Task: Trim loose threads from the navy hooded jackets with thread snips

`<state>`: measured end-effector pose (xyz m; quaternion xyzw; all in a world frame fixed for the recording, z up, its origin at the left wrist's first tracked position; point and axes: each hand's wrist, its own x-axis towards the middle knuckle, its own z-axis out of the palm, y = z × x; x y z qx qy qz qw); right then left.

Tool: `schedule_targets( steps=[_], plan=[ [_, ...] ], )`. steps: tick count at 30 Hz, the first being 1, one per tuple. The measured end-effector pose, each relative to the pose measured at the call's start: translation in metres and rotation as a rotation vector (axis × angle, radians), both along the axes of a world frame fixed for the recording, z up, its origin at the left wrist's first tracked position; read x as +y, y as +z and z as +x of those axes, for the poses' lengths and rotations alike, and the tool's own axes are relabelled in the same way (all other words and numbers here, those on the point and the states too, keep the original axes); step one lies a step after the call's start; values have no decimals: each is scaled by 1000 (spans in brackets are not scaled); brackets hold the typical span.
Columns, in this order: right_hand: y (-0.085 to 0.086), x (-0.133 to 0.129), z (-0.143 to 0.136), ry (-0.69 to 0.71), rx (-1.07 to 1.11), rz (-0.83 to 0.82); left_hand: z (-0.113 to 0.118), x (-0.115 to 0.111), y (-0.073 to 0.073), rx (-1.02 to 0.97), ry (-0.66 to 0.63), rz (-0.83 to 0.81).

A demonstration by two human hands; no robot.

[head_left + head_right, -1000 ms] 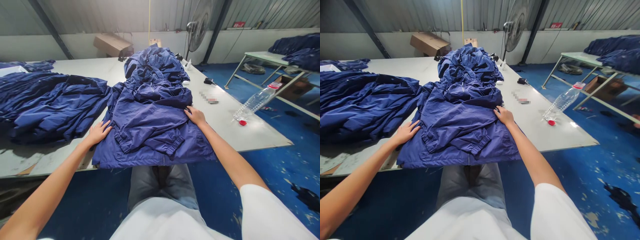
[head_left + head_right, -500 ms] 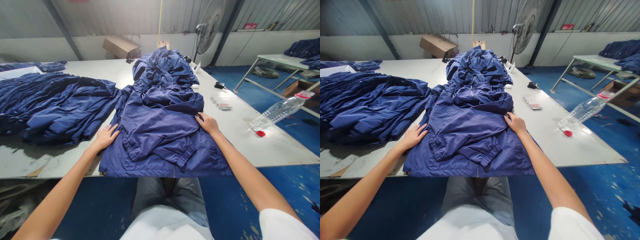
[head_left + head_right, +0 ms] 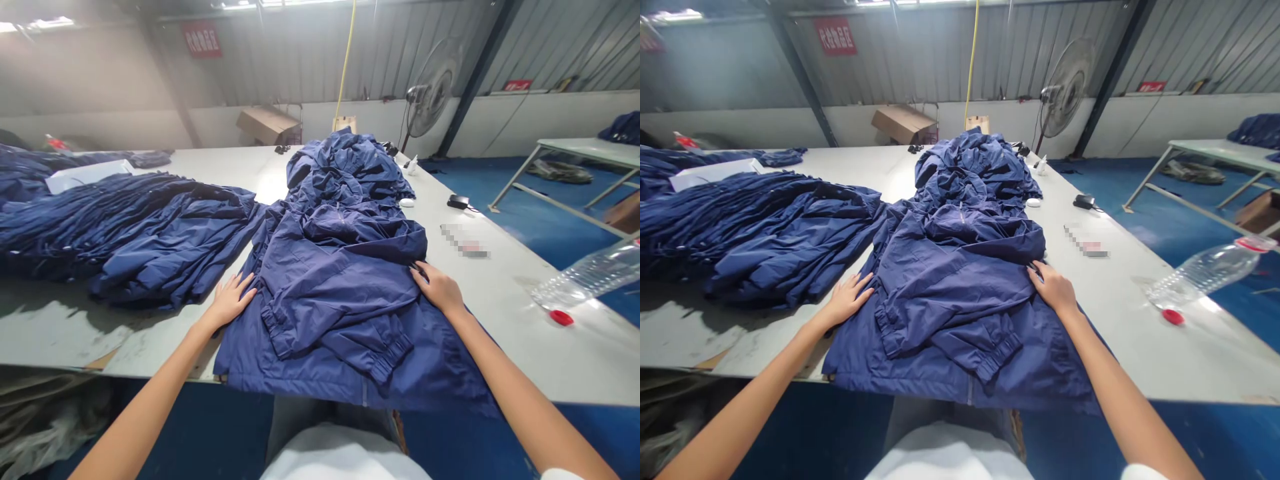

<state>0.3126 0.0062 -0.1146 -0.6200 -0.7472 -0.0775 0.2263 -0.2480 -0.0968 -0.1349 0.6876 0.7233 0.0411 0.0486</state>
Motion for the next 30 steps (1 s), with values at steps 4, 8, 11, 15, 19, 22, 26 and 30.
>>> schedule_targets(
  steps=[4, 8, 11, 15, 19, 22, 26, 30],
  plan=[
    [-3, 2, 2, -3, -7, 14, -1, 0, -2, -19, -2, 16],
    [-3, 3, 3, 4, -13, 25, -1, -3, -3, -40, -2, 28],
    [-3, 3, 3, 14, -7, 36, -1, -5, -3, -49, 1, 33],
    [-4, 3, 4, 17, 8, 53, 0, -5, -2, -46, 4, 36],
    [-4, 1, 4, 23, 19, 58, 0, -5, -2, -39, 1, 35],
    [-3, 0, 3, 19, 30, 70, 0, -5, -3, -38, 1, 36],
    [-1, -3, 1, 18, 43, 80, -1, -4, -4, -37, 8, 29],
    [0, -4, 0, 14, 53, 72, -1, -5, -3, -31, 7, 30]
  ],
)
